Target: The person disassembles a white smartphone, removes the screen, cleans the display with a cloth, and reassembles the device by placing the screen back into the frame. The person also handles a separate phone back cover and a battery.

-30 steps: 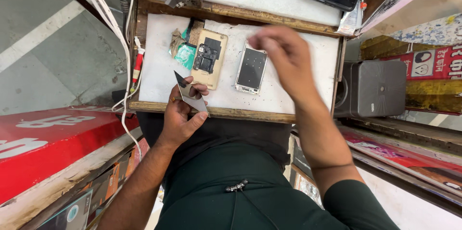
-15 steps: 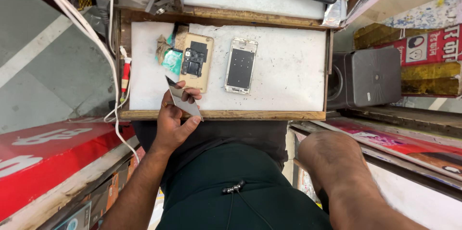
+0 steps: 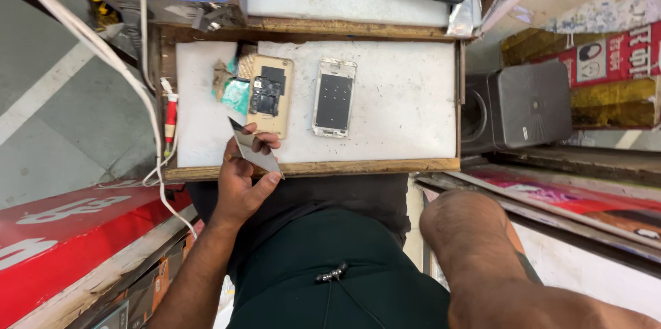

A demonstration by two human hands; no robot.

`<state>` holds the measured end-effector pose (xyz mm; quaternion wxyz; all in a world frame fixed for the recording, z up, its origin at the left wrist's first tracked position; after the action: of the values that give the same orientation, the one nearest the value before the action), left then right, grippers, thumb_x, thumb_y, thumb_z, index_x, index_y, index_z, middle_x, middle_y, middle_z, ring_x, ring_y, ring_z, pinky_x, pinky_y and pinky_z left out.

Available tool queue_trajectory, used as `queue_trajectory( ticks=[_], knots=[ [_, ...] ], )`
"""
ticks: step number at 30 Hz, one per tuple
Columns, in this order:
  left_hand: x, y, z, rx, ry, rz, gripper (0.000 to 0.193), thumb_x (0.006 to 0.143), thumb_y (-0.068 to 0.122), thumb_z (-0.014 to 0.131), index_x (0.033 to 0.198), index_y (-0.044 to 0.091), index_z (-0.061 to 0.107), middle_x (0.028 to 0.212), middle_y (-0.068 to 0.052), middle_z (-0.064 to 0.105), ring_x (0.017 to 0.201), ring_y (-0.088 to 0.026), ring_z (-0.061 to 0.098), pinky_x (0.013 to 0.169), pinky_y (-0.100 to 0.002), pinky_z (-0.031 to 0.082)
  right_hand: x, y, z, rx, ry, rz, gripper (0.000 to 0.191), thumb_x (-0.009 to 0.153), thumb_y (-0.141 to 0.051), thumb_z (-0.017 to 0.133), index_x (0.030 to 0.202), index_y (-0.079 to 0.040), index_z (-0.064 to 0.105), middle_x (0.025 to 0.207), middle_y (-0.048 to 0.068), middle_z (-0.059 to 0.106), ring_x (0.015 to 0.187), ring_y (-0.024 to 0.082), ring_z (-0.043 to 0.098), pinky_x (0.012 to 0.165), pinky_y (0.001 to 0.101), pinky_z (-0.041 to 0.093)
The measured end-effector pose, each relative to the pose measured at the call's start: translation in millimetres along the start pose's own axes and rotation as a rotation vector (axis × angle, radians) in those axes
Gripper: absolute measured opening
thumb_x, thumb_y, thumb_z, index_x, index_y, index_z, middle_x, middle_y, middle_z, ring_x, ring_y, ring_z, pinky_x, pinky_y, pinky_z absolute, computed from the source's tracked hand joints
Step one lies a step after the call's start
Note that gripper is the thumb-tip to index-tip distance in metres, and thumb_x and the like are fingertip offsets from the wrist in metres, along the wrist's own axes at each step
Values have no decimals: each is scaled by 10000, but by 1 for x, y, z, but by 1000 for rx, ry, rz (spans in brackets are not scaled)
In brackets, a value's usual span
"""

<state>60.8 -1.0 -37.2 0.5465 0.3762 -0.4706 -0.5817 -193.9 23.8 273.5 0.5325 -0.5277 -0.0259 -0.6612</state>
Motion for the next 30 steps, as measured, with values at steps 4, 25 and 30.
queue_trajectory(
  ticks=[4, 25, 30],
  knots=[
    [-2, 0, 2, 0, -23, -5, 821, 923, 153, 788, 1577, 45, 305, 1393, -125, 582, 1287, -205, 534, 1158, -369, 427, -7, -3, -4, -8, 25, -15, 374, 1094, -388, 507, 808, -165, 598, 784, -27, 643, 692, 116, 534, 599, 294, 367],
    [22, 6, 48, -70, -320, -206, 886, 951, 397, 760, 1603, -3, 314, 1322, -137, 618, 1180, -198, 617, 1034, -363, 524, -67, 204, -172, -1654, -244, 648, 198, 990, -137, 647, 1159, -109, 745, 1073, 82, 759, 793, 290, 695, 700, 406, 565],
    [19, -15, 39, 215, -357, -300, 868, 887, 401, 728, 1588, 60, 346, 1312, -140, 665, 1148, -217, 693, 1046, -383, 580, -58, 227, -207, -1823, -335, 631, 290, 965, -138, 632, 1235, -93, 728, 1028, 99, 735, 881, 326, 693, 710, 452, 562]
  ],
)
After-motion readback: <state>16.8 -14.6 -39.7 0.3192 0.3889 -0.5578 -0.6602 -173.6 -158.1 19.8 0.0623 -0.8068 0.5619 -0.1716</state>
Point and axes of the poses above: each hand's wrist, its own x-axis towards the middle knuckle, its own z-axis out of the palm, y = z × x, the point moved 10 cm from there along x, towards the middle knuckle
